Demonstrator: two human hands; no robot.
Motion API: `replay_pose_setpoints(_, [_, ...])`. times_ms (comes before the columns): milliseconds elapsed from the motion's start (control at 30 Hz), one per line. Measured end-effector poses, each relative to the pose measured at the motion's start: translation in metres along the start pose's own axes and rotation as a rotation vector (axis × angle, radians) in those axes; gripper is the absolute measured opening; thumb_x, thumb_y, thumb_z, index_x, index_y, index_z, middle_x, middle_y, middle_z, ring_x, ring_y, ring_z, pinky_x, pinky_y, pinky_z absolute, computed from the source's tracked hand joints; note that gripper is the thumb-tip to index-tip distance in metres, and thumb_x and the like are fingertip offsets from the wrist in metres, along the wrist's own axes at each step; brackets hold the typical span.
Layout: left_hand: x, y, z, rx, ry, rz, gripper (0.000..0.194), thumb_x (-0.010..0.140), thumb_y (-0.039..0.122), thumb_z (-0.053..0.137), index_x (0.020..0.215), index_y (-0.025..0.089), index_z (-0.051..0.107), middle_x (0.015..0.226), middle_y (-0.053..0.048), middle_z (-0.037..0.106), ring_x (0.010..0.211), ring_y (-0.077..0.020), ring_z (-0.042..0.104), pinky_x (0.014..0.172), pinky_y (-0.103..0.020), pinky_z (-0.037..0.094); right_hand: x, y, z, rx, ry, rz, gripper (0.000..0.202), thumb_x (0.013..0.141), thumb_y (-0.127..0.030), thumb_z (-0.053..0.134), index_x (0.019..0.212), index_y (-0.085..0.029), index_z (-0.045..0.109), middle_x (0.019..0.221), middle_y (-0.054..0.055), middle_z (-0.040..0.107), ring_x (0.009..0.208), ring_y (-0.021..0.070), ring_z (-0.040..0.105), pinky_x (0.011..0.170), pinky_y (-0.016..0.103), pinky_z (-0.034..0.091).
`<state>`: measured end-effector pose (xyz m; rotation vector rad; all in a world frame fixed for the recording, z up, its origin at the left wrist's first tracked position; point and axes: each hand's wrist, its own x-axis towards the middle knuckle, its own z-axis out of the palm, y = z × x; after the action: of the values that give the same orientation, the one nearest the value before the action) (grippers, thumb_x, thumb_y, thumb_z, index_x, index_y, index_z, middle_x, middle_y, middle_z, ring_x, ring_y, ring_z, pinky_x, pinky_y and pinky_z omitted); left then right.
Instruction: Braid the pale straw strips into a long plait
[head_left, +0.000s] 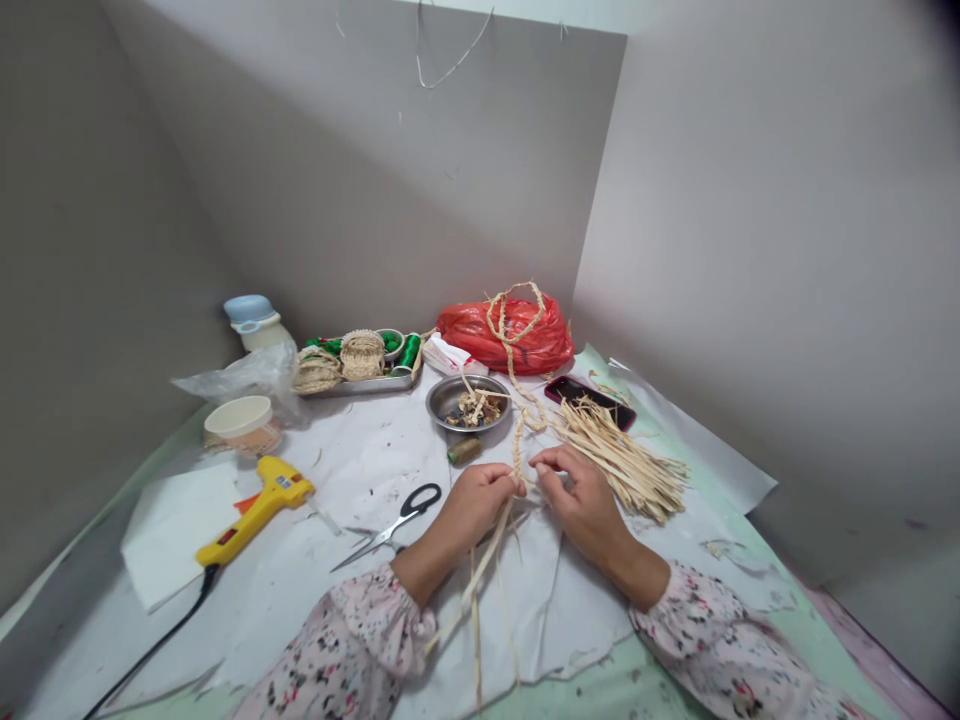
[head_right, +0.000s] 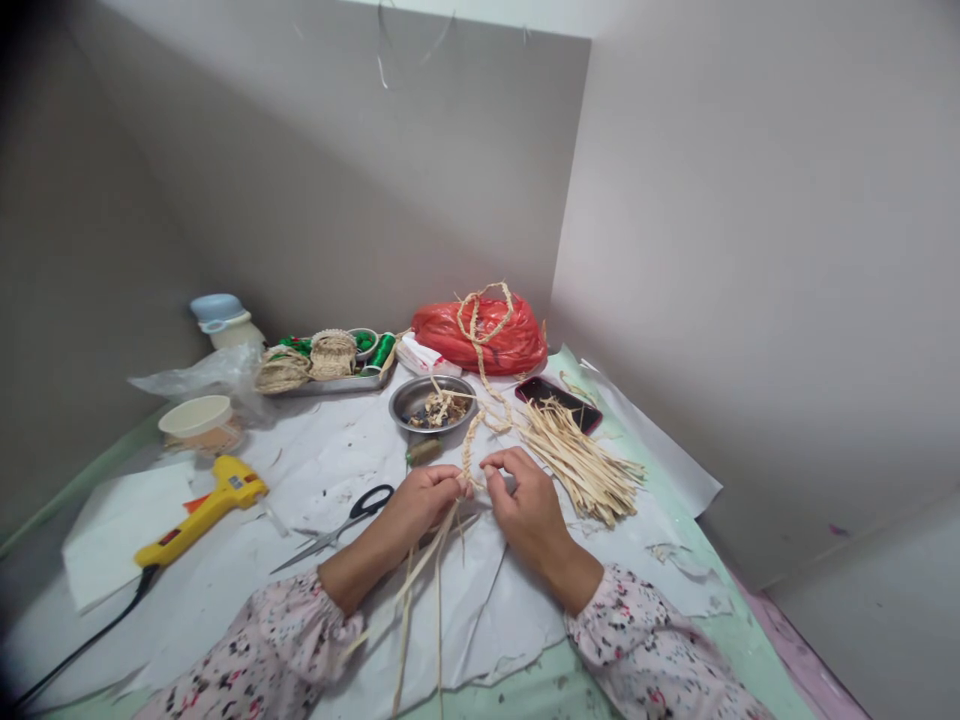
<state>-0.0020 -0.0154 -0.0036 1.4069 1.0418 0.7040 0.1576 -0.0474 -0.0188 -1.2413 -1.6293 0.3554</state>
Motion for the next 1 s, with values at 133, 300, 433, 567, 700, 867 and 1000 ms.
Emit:
replay_pose_setpoints(133, [0.0002, -0.0022, 0.0014, -0.045, -0.035, 0.005, 0.016, 0.072, 0.031, 0.054, 0.064, 0.017, 0.058, 0.044, 0.008, 0.031, 0.043, -0.0077, 0.022, 0.046, -0.023, 0.016, 0.0003, 0.0021, 0.0012, 0.085, -0.139, 0.046, 0.02, 0.089, -0.021, 0.047, 0.09, -0.019, 0.067, 0.087, 0.004, 0.066, 0.083, 0.017, 0.061, 0.078, 0.029, 0.046])
replay_pose_setpoints(300, [-0.0012, -0.002, 0.002, -0.023, -0.039, 0.056, 0.022, 0.074, 0.034, 0.057, 0.062, 0.016, 0.058, 0.047, 0.007, 0.034, 0.047, -0.0083, 0.024, 0.048, -0.023, 0.018, -0.0025, 0.0035, 0.0044, 0.146, -0.24, 0.061, 0.02, 0.09, -0.024, 0.047, 0.084, -0.02, 0.066, 0.071, 0.0, 0.063, 0.062, 0.0135, 0.056, 0.059, 0.024, 0.045])
replay_pose_setpoints(433, [-0.002, -0.0003, 0.0019, 0.052, -0.009, 0.078, 0.02, 0.074, 0.031, 0.054, 0.06, 0.016, 0.057, 0.047, 0.006, 0.036, 0.048, -0.0091, 0.027, 0.049, -0.023, 0.021, -0.0023, 0.0049, 0.0054, 0.15, -0.223, 0.074, 0.019, 0.087, -0.023, 0.05, 0.088, -0.019, 0.068, 0.076, 0.002, 0.068, 0.066, 0.0144, 0.06, 0.061, 0.024, 0.046])
replay_pose_setpoints(567, [-0.002, -0.0021, 0.0041, 0.139, 0.032, 0.111, 0.019, 0.073, 0.029, 0.05, 0.059, 0.017, 0.055, 0.052, 0.005, 0.041, 0.052, -0.0103, 0.031, 0.051, -0.023, 0.023, -0.0022, 0.0033, 0.0057, 0.1, -0.203, 0.075, 0.019, 0.086, -0.02, 0.05, 0.082, -0.019, 0.068, 0.073, 0.001, 0.068, 0.066, 0.0145, 0.06, 0.062, 0.024, 0.046])
replay_pose_setpoints(700, [-0.0012, -0.0054, 0.0052, 0.163, 0.042, 0.105, 0.019, 0.072, 0.028, 0.049, 0.058, 0.017, 0.053, 0.053, 0.004, 0.041, 0.053, -0.0108, 0.032, 0.052, -0.024, 0.023, -0.0025, 0.0, 0.0042, 0.068, -0.192, 0.083, 0.017, 0.085, -0.019, 0.051, 0.076, -0.019, 0.066, 0.07, 0.0, 0.066, 0.062, 0.0138, 0.058, 0.061, 0.024, 0.044])
replay_pose_setpoints(867, [0.0002, -0.008, 0.0034, 0.091, 0.009, 0.088, 0.02, 0.073, 0.03, 0.05, 0.059, 0.017, 0.053, 0.051, 0.005, 0.037, 0.051, -0.0101, 0.029, 0.051, -0.024, 0.022, -0.0008, -0.0005, 0.0005, 0.181, -0.273, 0.154, 0.02, 0.088, -0.025, 0.049, 0.081, -0.018, 0.066, 0.07, 0.0, 0.065, 0.064, 0.0139, 0.057, 0.061, 0.024, 0.044])
replay_pose_setpoints(1000, [0.0009, -0.008, 0.0028, 0.105, 0.016, 0.085, 0.022, 0.075, 0.032, 0.05, 0.059, 0.017, 0.053, 0.05, 0.006, 0.037, 0.05, -0.01, 0.028, 0.051, -0.024, 0.023, 0.0, 0.0019, 0.0015, 0.258, -0.287, 0.199, 0.019, 0.088, -0.028, 0.05, 0.083, -0.018, 0.066, 0.074, 0.0, 0.066, 0.068, 0.0141, 0.059, 0.063, 0.024, 0.046])
